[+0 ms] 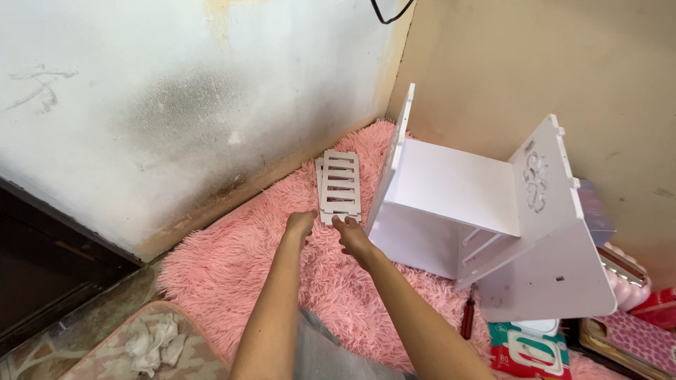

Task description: The person assembles a white plastic shelving unit on a pink rug. They align panels, insert screws, and tighten them with a screwdriver, then attach a slatted shelf insert.

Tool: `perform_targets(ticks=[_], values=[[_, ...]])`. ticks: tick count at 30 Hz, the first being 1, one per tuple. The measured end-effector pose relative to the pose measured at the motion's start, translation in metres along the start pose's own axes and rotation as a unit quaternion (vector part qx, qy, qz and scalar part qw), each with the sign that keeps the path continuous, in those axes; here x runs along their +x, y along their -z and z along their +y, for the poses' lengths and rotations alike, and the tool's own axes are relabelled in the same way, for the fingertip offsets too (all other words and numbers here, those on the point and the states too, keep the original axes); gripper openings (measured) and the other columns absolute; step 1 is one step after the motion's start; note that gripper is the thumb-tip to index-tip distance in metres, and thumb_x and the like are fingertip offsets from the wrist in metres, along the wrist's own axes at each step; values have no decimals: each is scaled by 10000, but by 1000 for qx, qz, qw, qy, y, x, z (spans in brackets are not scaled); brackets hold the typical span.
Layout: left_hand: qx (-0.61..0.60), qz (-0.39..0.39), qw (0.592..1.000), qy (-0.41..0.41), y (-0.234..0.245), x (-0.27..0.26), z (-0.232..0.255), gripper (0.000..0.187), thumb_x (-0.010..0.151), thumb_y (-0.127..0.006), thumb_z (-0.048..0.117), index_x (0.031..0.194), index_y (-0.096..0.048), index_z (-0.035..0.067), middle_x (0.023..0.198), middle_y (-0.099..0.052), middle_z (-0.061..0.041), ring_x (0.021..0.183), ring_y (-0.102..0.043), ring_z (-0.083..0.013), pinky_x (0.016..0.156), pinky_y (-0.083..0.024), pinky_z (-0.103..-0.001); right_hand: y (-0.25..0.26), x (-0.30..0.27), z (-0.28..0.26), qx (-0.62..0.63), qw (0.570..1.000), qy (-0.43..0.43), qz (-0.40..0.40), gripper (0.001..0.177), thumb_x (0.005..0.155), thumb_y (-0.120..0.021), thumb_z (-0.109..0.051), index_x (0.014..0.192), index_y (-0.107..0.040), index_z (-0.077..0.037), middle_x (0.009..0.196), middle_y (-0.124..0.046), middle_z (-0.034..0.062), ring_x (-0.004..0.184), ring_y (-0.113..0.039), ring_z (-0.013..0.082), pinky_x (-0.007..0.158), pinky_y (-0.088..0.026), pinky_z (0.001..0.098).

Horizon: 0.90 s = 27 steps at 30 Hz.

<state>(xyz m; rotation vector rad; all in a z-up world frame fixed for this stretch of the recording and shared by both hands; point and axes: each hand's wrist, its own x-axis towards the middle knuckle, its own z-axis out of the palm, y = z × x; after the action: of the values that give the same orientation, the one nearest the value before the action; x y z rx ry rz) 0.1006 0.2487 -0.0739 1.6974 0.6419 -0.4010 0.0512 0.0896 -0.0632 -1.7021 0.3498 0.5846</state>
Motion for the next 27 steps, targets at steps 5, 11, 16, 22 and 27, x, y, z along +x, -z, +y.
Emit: perform_targets(ticks=[5,11,16,22,27], values=[[-1,-8,1000,-6,-3,24,9,553,919,-667,388,1240,-657,-62,1073,-684,-180,896,-637,-291,731,-496,-472,-7,40,9,30,998,19,55,923,947,-496,-595,1624,-130,-85,1617,-355,204,1466,-401,335,1151,-396,479],[10,-19,1000,-15,-12,37,23,543,921,-645,434,1226,-672,-15,1091,-693,-153,905,-647,-285,742,-513,-474,-8,79,26,45,990,57,123,918,972,-510,-562,1604,-116,-26,1629,-310,217,1501,-345,322,1202,-319,425],[-24,-17,998,-48,-18,42,31,442,917,-682,384,1065,-725,-30,955,-732,-141,809,-670,-240,712,-525,-412,-18,94,22,11,982,27,186,874,966,-515,-528,1606,-186,-33,1605,-340,235,1470,-393,348,1188,-357,419],[-1,-55,994,-90,-25,50,35,475,947,-675,395,967,-739,-74,883,-720,-162,778,-655,-240,715,-521,-381,-15,101,22,-29,974,-1,225,882,943,-526,-539,1599,-213,-39,1579,-397,224,1452,-431,367,1185,-375,429],[-36,-26,997,-64,-44,63,28,535,911,-740,357,1254,-570,-17,1093,-667,-133,941,-667,-230,817,-542,-383,-16,108,26,-80,963,-32,254,845,956,-530,-541,1590,-247,-60,1579,-354,238,1460,-372,398,1190,-342,468]])
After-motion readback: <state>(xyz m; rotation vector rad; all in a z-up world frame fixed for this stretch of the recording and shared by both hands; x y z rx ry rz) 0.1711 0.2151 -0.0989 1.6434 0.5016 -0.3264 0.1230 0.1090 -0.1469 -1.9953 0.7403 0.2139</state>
